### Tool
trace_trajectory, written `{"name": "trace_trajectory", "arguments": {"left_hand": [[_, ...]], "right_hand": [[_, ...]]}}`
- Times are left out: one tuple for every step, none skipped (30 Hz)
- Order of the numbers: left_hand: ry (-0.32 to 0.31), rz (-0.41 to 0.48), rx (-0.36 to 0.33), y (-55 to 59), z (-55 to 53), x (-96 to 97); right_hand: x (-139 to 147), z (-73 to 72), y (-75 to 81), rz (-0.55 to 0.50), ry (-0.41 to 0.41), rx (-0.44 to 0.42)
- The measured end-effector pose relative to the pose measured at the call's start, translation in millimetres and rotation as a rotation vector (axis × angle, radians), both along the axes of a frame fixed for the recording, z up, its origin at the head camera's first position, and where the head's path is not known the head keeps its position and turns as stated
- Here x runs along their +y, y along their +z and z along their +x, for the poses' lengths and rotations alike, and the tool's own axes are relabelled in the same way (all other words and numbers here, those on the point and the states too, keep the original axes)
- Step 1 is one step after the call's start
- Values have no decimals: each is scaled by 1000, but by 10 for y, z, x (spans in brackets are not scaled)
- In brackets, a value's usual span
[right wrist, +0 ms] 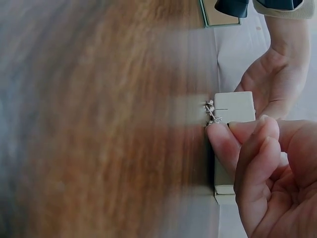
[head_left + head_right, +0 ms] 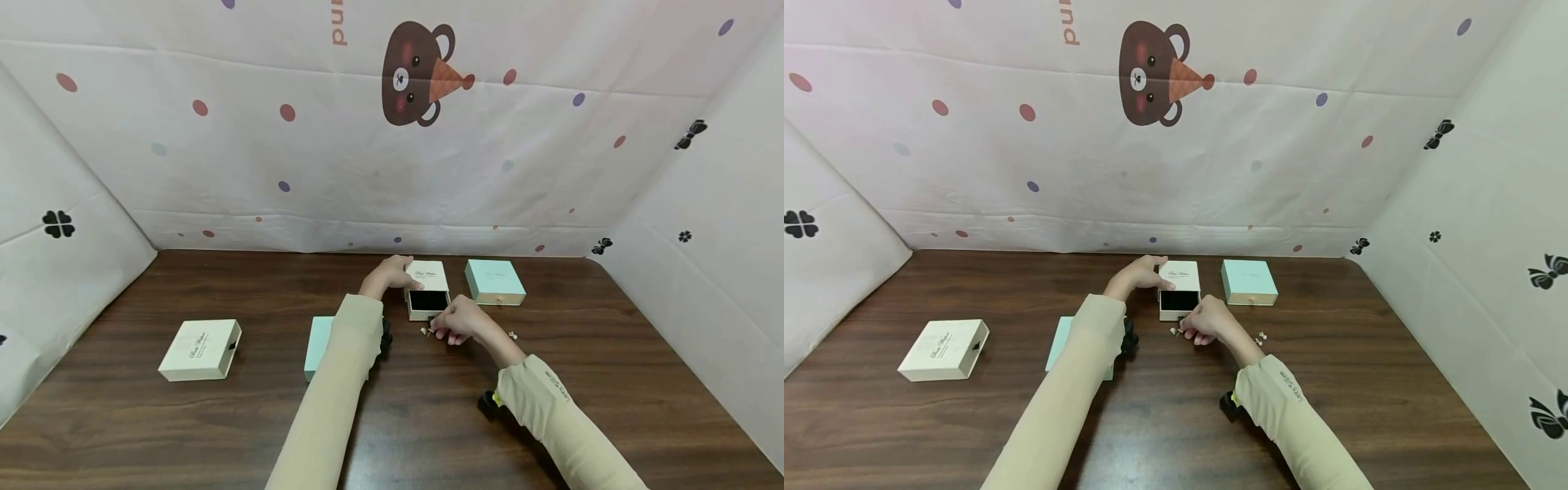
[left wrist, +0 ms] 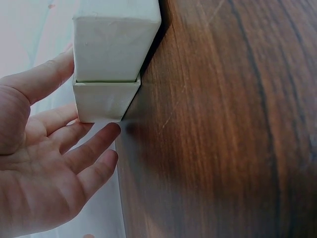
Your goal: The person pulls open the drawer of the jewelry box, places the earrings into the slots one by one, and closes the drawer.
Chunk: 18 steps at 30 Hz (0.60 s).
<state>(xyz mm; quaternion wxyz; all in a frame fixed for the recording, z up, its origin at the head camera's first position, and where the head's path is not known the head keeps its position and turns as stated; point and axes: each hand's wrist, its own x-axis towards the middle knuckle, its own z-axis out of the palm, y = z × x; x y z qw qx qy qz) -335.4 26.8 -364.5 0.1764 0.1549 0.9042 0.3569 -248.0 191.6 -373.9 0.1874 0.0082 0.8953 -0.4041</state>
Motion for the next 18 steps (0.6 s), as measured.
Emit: {"name": "trace_trajectory", "arguments": {"left_hand": [[0,1,0,-1,-1,4],[0,1,0,-1,-1,7],[0,0,0,0,-2,11],[1,-1,0,-1,-4,9],[3,0,-1,1,-5,8],[3,1,-3,3,-4,5],[3,1,-4,3,-5,5],[4,3,-5,5,-4,3],[4,5,-6,5,-5,2],[4,7,-7,7,-3,0],[3,11,-8,10,0,-1],[2,13,-8,11,2,-2],[0,15,-8,12,4,-2],[-1,18,-8,14,7,-3],[-2,20,-9,13,8,-3],[-1,22,-10,15,10,-2],[0,24,-11,13,9,-2],[3,26,-12,12,9,0]], "right_hand": [[4,5,0,-1,-2,-1],[8,11,1,-1,0,0],[12,16,2,-1,3,2],[11,20,5,-3,2,2],[8,25,7,-4,0,1],[8,29,8,-4,0,2],[7,33,11,-3,2,4],[6,36,14,-2,3,6],[5,39,15,-1,4,8],[5,41,16,1,5,10],[4,44,18,4,6,11],[6,47,19,6,8,14],[8,50,20,8,9,16],[10,53,22,8,10,16],[12,56,24,7,12,17],[15,59,25,4,14,18],[17,62,27,1,16,18],[21,64,26,-3,20,19]]}}
